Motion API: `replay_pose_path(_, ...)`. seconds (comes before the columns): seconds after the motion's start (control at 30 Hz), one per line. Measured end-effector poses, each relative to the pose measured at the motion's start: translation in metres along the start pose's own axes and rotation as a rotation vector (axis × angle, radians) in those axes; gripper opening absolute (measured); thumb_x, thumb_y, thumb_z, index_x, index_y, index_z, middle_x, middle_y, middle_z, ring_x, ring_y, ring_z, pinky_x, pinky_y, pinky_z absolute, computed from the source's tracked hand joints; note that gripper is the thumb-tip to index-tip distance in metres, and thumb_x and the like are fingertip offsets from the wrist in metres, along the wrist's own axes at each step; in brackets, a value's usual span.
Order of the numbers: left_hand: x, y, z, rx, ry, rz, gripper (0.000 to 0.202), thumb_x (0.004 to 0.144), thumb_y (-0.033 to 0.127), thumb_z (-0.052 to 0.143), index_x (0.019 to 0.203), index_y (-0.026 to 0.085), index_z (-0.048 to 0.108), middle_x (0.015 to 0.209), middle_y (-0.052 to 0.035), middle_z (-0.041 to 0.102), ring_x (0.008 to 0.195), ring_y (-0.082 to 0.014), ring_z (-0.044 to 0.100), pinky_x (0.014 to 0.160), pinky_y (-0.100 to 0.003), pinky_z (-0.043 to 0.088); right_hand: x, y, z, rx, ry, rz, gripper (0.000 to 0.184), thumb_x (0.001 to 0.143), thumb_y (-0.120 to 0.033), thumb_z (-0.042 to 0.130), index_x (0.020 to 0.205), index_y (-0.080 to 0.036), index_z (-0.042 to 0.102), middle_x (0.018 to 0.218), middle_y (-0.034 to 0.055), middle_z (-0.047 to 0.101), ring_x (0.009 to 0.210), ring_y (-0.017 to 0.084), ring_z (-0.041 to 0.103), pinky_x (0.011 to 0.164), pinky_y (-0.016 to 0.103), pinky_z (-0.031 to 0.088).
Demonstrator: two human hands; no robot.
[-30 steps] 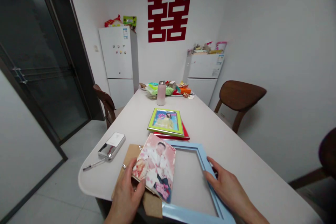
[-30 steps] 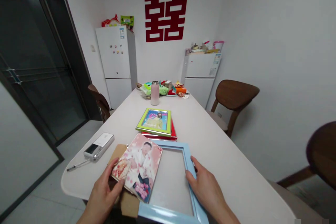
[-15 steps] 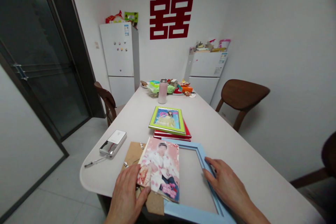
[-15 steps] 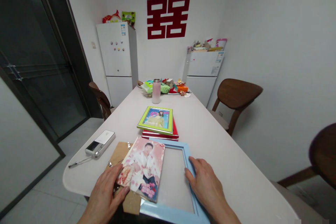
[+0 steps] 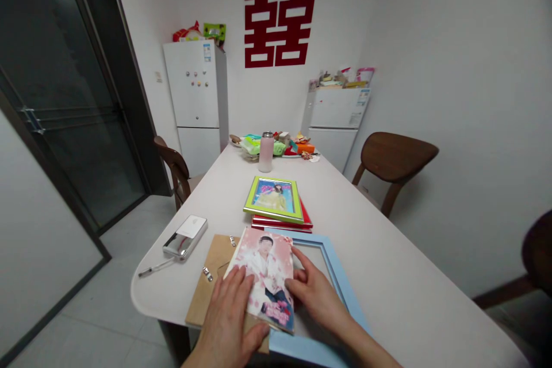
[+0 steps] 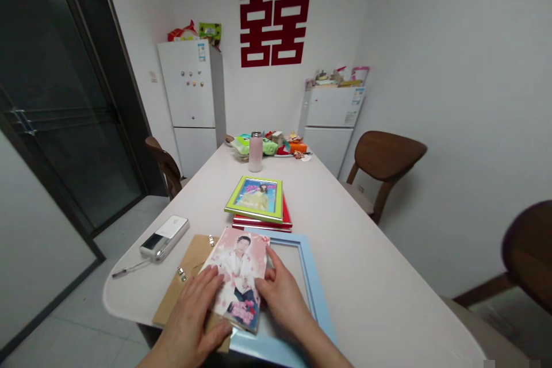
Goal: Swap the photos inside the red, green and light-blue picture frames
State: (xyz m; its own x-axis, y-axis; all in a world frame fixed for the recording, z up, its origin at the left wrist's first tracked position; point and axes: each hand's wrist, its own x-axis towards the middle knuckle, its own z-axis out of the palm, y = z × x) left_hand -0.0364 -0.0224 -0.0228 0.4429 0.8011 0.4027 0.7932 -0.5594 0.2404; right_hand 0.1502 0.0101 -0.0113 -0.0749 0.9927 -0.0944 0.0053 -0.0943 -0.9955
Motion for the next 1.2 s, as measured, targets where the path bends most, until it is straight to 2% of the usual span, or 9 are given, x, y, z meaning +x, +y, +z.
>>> replay_pose_path(0.13,0.012,0.014,0.003,-0.115,-0.003,0.021,0.061,0.064,0.018,0.055,0.122,0.011,0.035,0.128,-0.0169,0.035,0.118,-0.0314,0.030,0.091,-0.053,0.030,-0.003,-0.023,0.014,0.174,0.050,-0.058,0.074,0.063,-0.014,0.051,0.128,-0.016,0.017,0.052,-0.0085,0.048,0.044,0.008,0.045,0.042,0.018,0.035)
replay_pose_path(0.27,0.028,0.020,-0.001,-0.381,0.179,0.017,0.051,0.069,0.006,0.038,0.119,0.014,0.041,0.124,-0.0120,0.043,0.116,-0.0232,0.035,0.095,-0.045,0.031,-0.012,-0.041,0.016,0.237,0.087,-0.178,0.072,0.068,-0.029,0.055,0.129,-0.021,0.017,0.072,-0.0018,0.057,0.056,0.010,0.052,0.051,0.023,0.042)
replay_pose_path(0.37,0.039,0.030,-0.012,-0.732,0.288,-0.183,0.036,0.078,0.015,0.037,0.112,0.014,0.049,0.115,-0.0100,0.052,0.109,-0.0209,0.045,0.093,-0.038,0.034,-0.016,-0.035,0.009,0.199,0.185,-0.095,0.068,0.070,-0.039,0.052,0.128,-0.018,0.022,0.092,0.0065,0.058,0.071,0.015,0.057,0.063,0.029,0.046)
replay_pose_path(0.5,0.044,0.053,-0.017,-1.336,0.230,-0.568,0.038,0.080,0.037,0.042,0.104,0.010,0.053,0.102,-0.0123,0.060,0.097,-0.0259,0.054,0.083,-0.038,0.043,-0.014,-0.017,-0.002,0.301,0.207,0.125,0.063,0.072,-0.039,0.049,0.126,-0.017,0.024,0.100,0.0089,0.058,0.083,0.018,0.058,0.071,0.031,0.047)
replay_pose_path(0.6,0.045,0.061,-0.009,-1.595,0.177,-0.622,0.046,0.075,0.040,0.049,0.109,0.008,0.049,0.103,-0.0144,0.060,0.098,-0.0273,0.053,0.081,-0.037,0.044,-0.013,-0.013,-0.011,0.385,0.173,0.063,0.053,0.075,-0.033,0.043,0.123,-0.018,0.030,0.098,0.0076,0.061,0.080,0.019,0.060,0.062,0.029,0.049)
replay_pose_path(0.67,0.045,0.058,-0.004,-1.572,0.185,-0.605,0.055,0.071,0.039,0.053,0.115,0.008,0.042,0.111,-0.0155,0.054,0.105,-0.0264,0.048,0.085,-0.036,0.041,-0.012,-0.016,-0.021,0.344,0.198,0.062,0.053,0.073,-0.029,0.042,0.124,-0.017,0.029,0.091,0.0077,0.064,0.073,0.020,0.062,0.056,0.029,0.049)
replay_pose_path(0.77,0.042,0.046,-0.001,-1.327,0.175,-0.565,0.061,0.069,0.036,0.051,0.120,0.006,0.034,0.122,-0.0176,0.044,0.111,-0.0237,0.042,0.092,-0.034,0.036,-0.009,-0.018,-0.042,0.220,0.231,0.113,0.060,0.071,-0.025,0.043,0.127,-0.014,0.023,0.080,0.0073,0.066,0.061,0.020,0.062,0.049,0.028,0.048)
replay_pose_path(0.97,0.029,0.042,0.001,-0.658,-0.121,-0.262,0.049,0.067,0.017,0.048,0.116,0.009,0.043,0.123,-0.0139,0.044,0.114,-0.0236,0.039,0.097,-0.040,0.030,-0.001,-0.008,-0.066,-0.122,0.318,0.099,0.066,0.071,-0.026,0.040,0.130,-0.011,0.014,0.070,0.0043,0.065,0.048,0.017,0.059,0.042,0.026,0.044)
replay_pose_path(1.2,0.031,0.050,0.001,-0.354,-0.280,-0.065,0.049,0.064,0.016,0.052,0.112,0.010,0.047,0.125,-0.0158,0.041,0.116,-0.0281,0.035,0.094,-0.046,0.031,0.010,-0.007,-0.061,-0.516,0.345,-0.048,0.053,0.071,-0.026,0.036,0.121,-0.011,0.037,0.073,0.0055,0.066,0.055,0.016,0.060,0.050,0.025,0.045)
